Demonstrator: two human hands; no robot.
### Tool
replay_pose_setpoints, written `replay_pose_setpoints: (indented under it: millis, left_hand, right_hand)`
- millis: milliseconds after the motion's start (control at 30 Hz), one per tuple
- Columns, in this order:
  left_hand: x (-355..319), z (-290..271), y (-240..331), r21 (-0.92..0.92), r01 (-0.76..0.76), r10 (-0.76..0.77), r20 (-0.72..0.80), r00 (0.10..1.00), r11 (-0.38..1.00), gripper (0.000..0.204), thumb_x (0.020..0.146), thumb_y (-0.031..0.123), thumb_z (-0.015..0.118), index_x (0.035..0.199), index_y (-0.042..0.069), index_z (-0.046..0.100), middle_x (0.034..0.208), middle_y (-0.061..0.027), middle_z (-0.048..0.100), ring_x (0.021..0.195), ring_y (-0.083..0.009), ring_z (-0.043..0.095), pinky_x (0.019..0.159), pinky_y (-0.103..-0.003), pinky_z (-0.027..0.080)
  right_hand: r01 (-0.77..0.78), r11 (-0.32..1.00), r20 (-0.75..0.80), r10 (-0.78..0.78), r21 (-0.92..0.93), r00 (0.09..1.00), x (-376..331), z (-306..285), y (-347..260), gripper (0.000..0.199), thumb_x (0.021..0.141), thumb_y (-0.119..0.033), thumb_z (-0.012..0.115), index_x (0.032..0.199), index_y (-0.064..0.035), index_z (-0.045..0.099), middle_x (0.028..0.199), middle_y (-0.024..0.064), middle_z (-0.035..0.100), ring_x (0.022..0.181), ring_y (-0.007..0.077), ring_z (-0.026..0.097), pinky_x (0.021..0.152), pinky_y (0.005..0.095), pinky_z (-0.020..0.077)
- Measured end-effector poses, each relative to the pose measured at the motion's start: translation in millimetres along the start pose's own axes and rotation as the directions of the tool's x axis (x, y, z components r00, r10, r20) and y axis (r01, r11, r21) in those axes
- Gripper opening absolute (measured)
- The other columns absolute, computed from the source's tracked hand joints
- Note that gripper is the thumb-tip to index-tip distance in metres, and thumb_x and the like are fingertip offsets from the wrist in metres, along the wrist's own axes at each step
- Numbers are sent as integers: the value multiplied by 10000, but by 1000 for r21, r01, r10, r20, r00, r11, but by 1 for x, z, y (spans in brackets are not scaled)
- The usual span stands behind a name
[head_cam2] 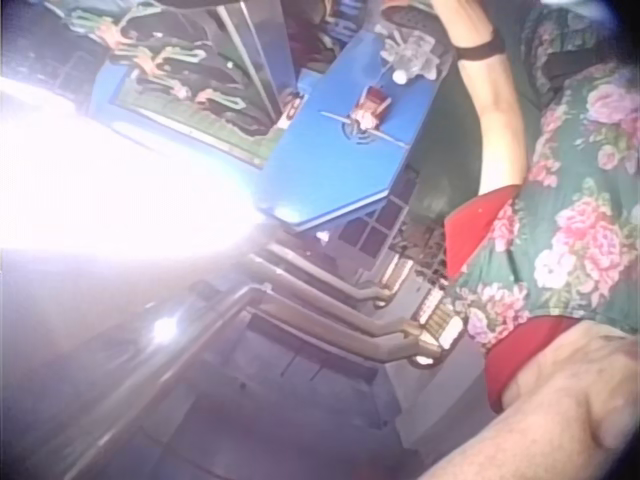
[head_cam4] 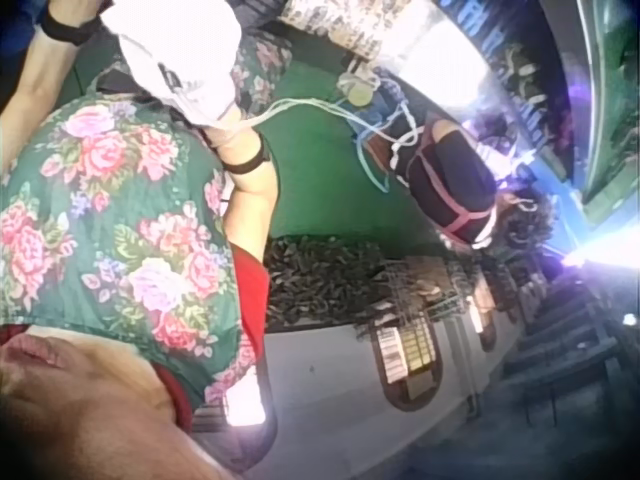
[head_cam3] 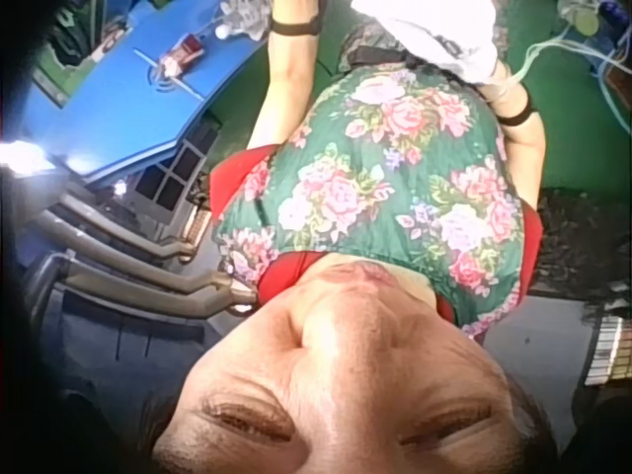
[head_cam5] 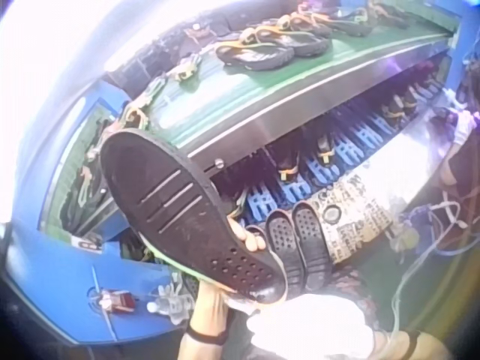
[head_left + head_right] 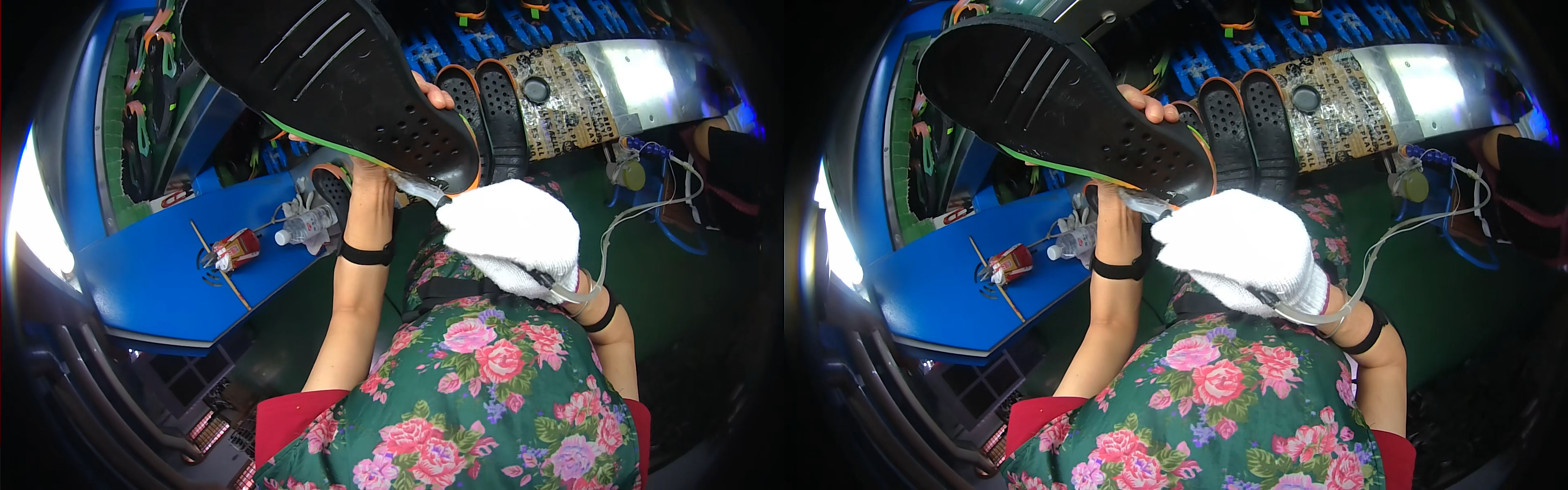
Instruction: Applying adhesive or cleaning agent to the bottom of footwear soles using a brush on a production line.
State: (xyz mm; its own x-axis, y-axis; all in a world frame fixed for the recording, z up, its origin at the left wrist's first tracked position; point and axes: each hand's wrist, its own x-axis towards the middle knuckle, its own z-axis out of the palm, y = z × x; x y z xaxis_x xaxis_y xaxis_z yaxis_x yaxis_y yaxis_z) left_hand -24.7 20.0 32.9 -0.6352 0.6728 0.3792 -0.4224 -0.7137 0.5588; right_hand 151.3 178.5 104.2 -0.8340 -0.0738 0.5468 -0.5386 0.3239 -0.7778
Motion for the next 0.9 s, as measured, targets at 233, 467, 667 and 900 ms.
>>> replay_pose_setpoints:
  millis: [233, 467, 667, 900]
  left_hand:
    - [-6, 5, -4, 62, -41, 45, -65, 997, 997, 690, 890, 536, 746, 1245, -43, 622, 1109, -217, 688, 1113, -364, 683, 978, -468, 587]
    - [-4, 0, -5, 35, -39, 42, -89, 995, 999, 522, 977, 440, 665, 1175, -43, 655, 1046, -200, 683, 1046, -352, 699, 955, -471, 579]
    - [9, 3, -5, 15, 85, -86, 89, 992, 996, 450, 974, 330, 709, 1214, -48, 661, 1089, -173, 691, 1030, -336, 710, 982, -462, 575]
    - [22, -6, -4, 2, 247, -241, 228, 943, 969, 578, 973, 473, 647, 1270, -22, 668, 1165, -188, 700, 1056, -341, 719, 982, -498, 572]
  right_hand:
    - [-137, 957, -90, 165, 256, 982, 0, -4, -2, 143, 767, 45, 790, 892, -24, 779, 989, 164, 778, 914, 294, 753, 800, 380, 588]
    - [-126, 992, -142, 121, -27, 982, -15, -5, 8, 172, 757, 34, 792, 915, -33, 784, 997, 135, 784, 902, 288, 753, 802, 367, 594]
    - [-90, 955, 5, 93, 282, 996, -12, -10, 21, 284, 745, 16, 800, 1011, -81, 792, 1027, 105, 784, 898, 255, 754, 774, 351, 606]
    - [141, 985, 98, -132, -96, 986, -21, -1, 23, 316, 780, -63, 779, 1096, -76, 782, 1073, 110, 780, 935, 278, 754, 779, 360, 599]
